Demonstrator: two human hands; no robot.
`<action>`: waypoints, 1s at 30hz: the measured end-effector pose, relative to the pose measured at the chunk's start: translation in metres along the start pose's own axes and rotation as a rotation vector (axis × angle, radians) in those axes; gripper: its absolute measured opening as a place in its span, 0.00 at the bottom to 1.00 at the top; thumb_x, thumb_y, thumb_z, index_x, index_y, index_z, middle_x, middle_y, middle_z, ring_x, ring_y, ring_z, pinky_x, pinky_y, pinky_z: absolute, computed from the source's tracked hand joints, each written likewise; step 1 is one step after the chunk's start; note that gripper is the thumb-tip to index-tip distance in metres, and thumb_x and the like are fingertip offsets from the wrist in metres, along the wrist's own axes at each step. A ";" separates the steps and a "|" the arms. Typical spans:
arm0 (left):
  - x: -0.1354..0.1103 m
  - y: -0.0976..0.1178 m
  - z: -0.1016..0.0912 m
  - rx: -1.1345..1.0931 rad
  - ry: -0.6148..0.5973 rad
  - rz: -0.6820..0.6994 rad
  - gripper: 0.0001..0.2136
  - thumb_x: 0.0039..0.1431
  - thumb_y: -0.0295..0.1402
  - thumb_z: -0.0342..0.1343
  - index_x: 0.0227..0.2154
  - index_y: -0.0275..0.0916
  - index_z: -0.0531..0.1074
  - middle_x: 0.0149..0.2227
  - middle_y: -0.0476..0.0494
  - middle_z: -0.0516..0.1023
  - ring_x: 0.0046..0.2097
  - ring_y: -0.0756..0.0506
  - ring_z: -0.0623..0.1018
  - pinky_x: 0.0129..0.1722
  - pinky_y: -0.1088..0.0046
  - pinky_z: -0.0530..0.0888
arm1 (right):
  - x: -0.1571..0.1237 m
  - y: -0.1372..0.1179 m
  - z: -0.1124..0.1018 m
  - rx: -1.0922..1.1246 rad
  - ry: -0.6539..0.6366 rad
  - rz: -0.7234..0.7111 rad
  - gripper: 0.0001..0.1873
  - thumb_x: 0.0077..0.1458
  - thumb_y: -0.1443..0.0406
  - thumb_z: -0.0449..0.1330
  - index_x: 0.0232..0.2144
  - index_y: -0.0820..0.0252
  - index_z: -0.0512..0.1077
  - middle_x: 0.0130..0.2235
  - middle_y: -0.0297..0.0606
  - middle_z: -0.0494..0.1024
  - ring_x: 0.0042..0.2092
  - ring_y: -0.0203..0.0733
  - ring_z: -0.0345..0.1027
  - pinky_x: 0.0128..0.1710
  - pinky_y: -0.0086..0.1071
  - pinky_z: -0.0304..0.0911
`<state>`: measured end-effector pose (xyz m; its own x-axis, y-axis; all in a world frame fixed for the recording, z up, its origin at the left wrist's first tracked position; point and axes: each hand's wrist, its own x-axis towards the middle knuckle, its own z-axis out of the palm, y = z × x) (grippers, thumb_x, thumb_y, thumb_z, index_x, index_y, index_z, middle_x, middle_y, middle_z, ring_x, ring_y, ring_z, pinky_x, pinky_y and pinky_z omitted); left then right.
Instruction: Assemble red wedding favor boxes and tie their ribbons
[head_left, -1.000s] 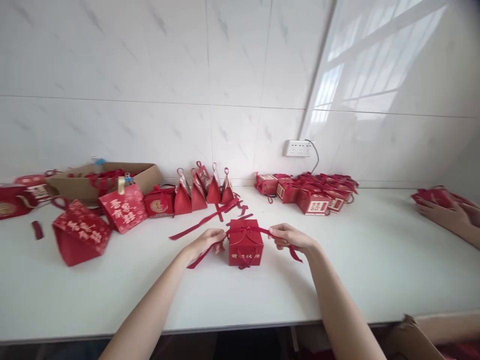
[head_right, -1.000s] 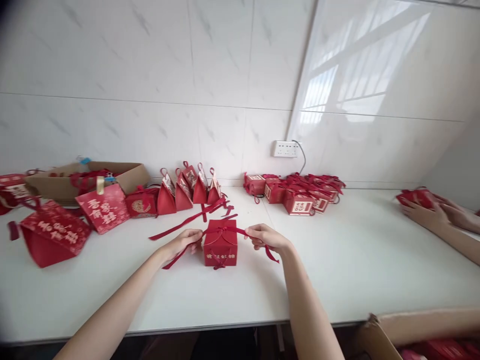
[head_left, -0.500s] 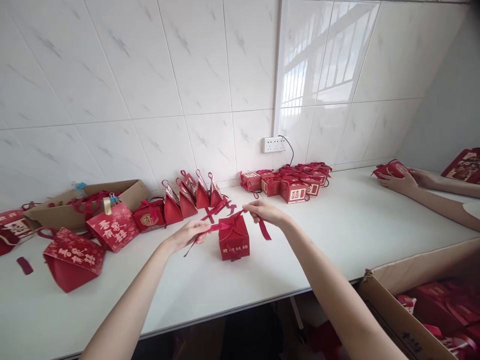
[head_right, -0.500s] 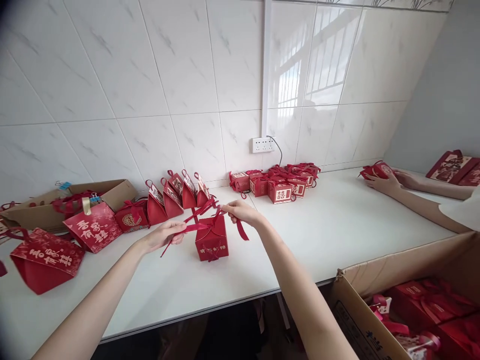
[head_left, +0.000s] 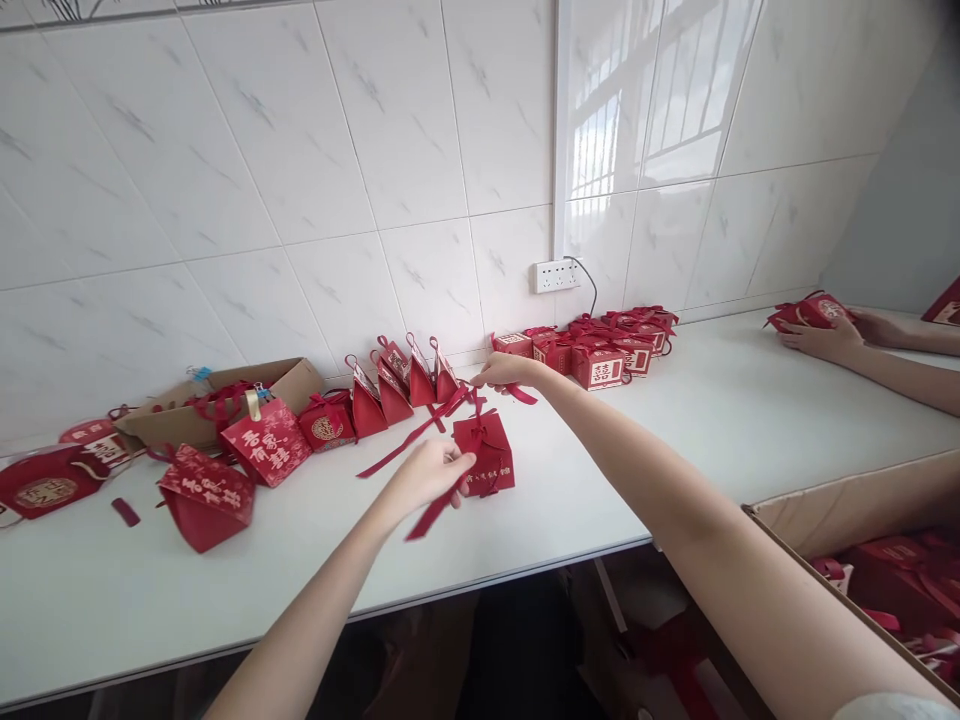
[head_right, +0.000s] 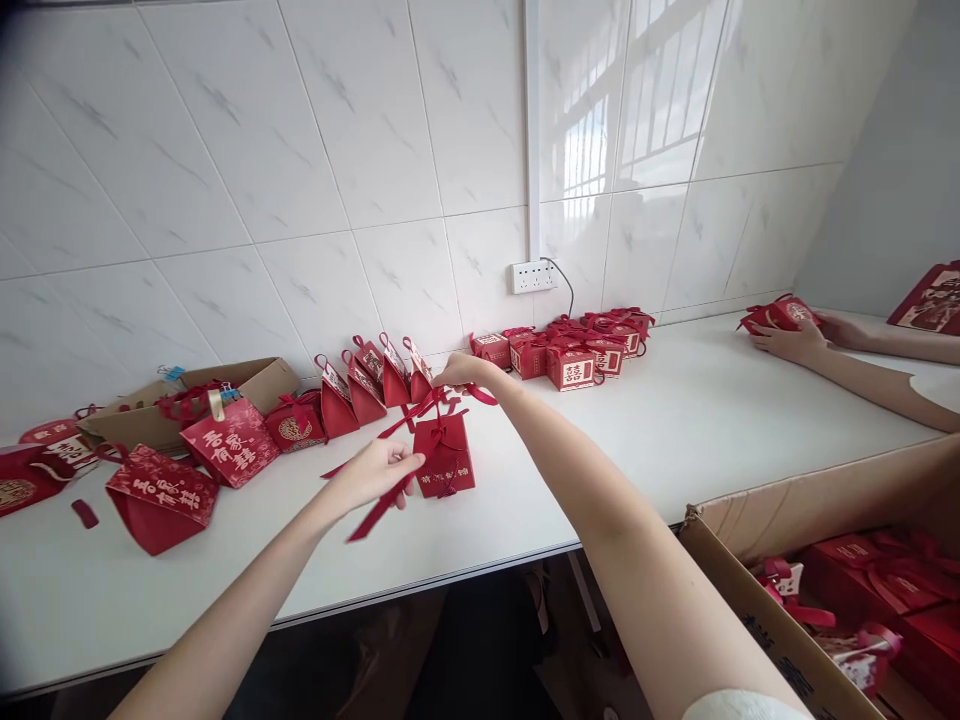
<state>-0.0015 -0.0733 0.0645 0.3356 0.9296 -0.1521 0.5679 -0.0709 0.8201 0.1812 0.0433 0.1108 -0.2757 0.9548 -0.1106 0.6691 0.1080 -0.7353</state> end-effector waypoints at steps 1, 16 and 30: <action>-0.004 -0.007 0.006 -0.034 -0.008 -0.025 0.14 0.51 0.42 0.55 0.20 0.37 0.64 0.21 0.46 0.77 0.22 0.45 0.77 0.22 0.73 0.68 | 0.001 0.006 -0.001 0.005 0.005 0.011 0.16 0.45 0.62 0.66 0.16 0.63 0.65 0.16 0.31 0.63 0.20 0.31 0.56 0.21 0.28 0.54; 0.043 -0.059 -0.045 -0.307 0.440 0.062 0.19 0.39 0.49 0.63 0.23 0.36 0.69 0.32 0.42 0.76 0.39 0.44 0.76 0.35 0.73 0.72 | -0.082 0.065 0.002 0.114 -0.281 -0.002 0.19 0.45 0.54 0.63 0.17 0.62 0.64 0.20 0.32 0.67 0.23 0.34 0.64 0.25 0.29 0.58; 0.025 -0.054 -0.070 -0.127 -0.146 -0.068 0.13 0.37 0.38 0.66 0.20 0.34 0.73 0.22 0.41 0.76 0.25 0.45 0.74 0.23 0.72 0.67 | -0.085 0.100 0.014 0.149 -0.453 0.027 0.23 0.40 0.49 0.66 0.24 0.64 0.69 0.25 0.33 0.68 0.28 0.36 0.66 0.31 0.31 0.62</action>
